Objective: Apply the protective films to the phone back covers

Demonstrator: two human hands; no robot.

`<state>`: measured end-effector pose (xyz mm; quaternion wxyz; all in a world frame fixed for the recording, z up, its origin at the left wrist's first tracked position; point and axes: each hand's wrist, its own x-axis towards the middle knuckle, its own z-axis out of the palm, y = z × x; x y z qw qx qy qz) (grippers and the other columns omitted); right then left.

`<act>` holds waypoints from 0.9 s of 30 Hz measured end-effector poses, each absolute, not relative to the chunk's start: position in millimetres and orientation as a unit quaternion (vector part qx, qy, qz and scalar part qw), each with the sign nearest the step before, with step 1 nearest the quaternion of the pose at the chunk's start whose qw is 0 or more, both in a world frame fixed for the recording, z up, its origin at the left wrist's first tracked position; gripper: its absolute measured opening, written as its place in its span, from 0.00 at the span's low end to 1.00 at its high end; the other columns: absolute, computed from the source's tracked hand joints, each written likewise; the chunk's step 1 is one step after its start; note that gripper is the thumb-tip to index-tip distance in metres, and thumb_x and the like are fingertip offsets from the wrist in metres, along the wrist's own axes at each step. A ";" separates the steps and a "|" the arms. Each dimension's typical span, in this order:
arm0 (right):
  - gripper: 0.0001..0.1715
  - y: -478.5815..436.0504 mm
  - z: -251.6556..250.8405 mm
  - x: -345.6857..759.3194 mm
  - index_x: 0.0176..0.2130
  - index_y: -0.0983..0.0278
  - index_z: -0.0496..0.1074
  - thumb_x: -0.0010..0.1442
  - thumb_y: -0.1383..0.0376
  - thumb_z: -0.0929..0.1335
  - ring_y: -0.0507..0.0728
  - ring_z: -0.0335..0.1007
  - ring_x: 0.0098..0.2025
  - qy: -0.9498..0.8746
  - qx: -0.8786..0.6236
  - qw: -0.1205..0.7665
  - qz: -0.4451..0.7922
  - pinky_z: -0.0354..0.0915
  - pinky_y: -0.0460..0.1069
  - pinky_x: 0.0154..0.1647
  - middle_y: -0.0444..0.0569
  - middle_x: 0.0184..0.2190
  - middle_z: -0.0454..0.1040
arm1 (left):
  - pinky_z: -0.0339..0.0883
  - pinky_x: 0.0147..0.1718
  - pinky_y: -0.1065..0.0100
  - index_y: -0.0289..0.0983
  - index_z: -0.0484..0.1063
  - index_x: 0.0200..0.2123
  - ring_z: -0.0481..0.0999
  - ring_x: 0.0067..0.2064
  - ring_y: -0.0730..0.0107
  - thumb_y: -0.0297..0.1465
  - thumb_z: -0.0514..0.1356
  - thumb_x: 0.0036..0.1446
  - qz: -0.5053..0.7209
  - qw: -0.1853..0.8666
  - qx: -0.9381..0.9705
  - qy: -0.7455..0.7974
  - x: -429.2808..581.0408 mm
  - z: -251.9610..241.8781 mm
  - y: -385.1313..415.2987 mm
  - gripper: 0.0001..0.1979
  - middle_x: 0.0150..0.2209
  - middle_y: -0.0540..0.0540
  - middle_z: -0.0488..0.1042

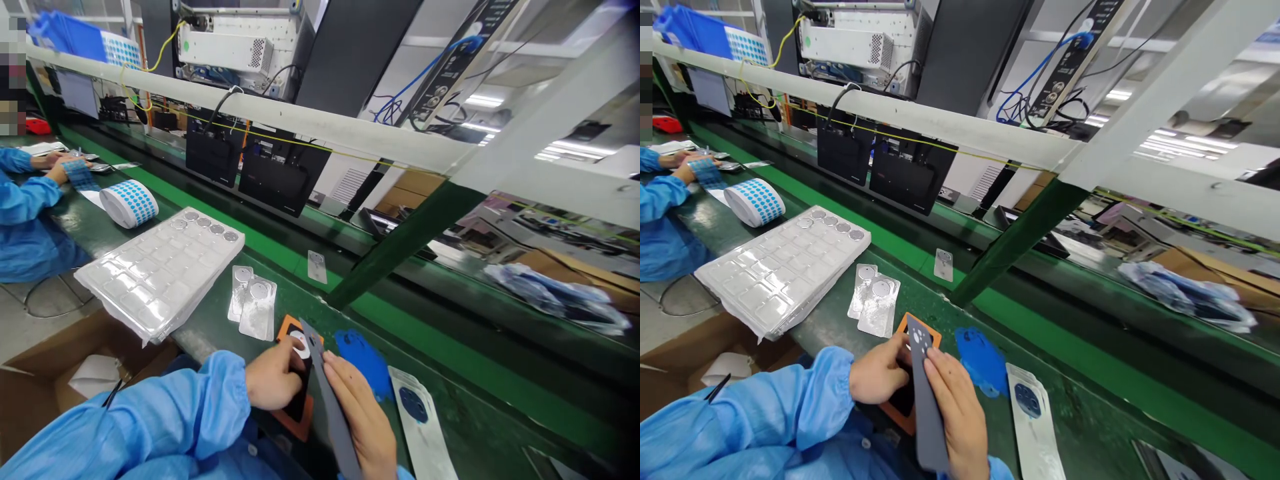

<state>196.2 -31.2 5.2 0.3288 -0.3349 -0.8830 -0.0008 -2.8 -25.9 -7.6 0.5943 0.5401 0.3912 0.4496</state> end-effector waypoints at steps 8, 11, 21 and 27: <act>0.25 15.0 -19.8 197.3 0.57 0.63 0.70 0.62 0.68 0.62 0.61 0.69 0.57 -0.924 -0.305 0.208 -0.099 0.65 0.62 0.56 0.57 0.55 0.73 | 0.63 0.49 0.58 0.39 0.67 0.41 0.68 0.46 0.60 0.19 0.53 0.49 0.478 0.290 0.657 0.507 -32.2 -52.6 -16.5 0.16 0.41 0.44 0.69; 0.26 11.9 -25.6 194.5 0.57 0.64 0.70 0.60 0.70 0.62 0.61 0.70 0.55 -0.922 -0.321 0.198 -0.092 0.65 0.61 0.54 0.58 0.55 0.73 | 0.63 0.49 0.58 0.39 0.67 0.41 0.67 0.46 0.59 0.19 0.53 0.51 0.499 0.261 0.665 0.492 -28.2 -54.6 -17.9 0.15 0.41 0.44 0.70; 0.25 6.6 -27.0 191.4 0.56 0.67 0.71 0.61 0.72 0.60 0.61 0.70 0.54 -0.922 -0.337 0.171 -0.081 0.64 0.58 0.53 0.59 0.55 0.73 | 0.63 0.47 0.58 0.39 0.67 0.38 0.68 0.45 0.59 0.18 0.53 0.50 0.499 0.261 0.662 0.494 -30.7 -55.5 -14.8 0.14 0.40 0.44 0.70; 0.25 6.3 -26.9 189.2 0.55 0.67 0.71 0.60 0.72 0.61 0.61 0.69 0.55 -0.923 -0.344 0.156 -0.069 0.62 0.58 0.54 0.59 0.55 0.73 | 0.63 0.47 0.59 0.38 0.67 0.38 0.68 0.45 0.60 0.18 0.53 0.50 0.502 0.256 0.660 0.497 -29.7 -57.2 -14.4 0.14 0.39 0.44 0.71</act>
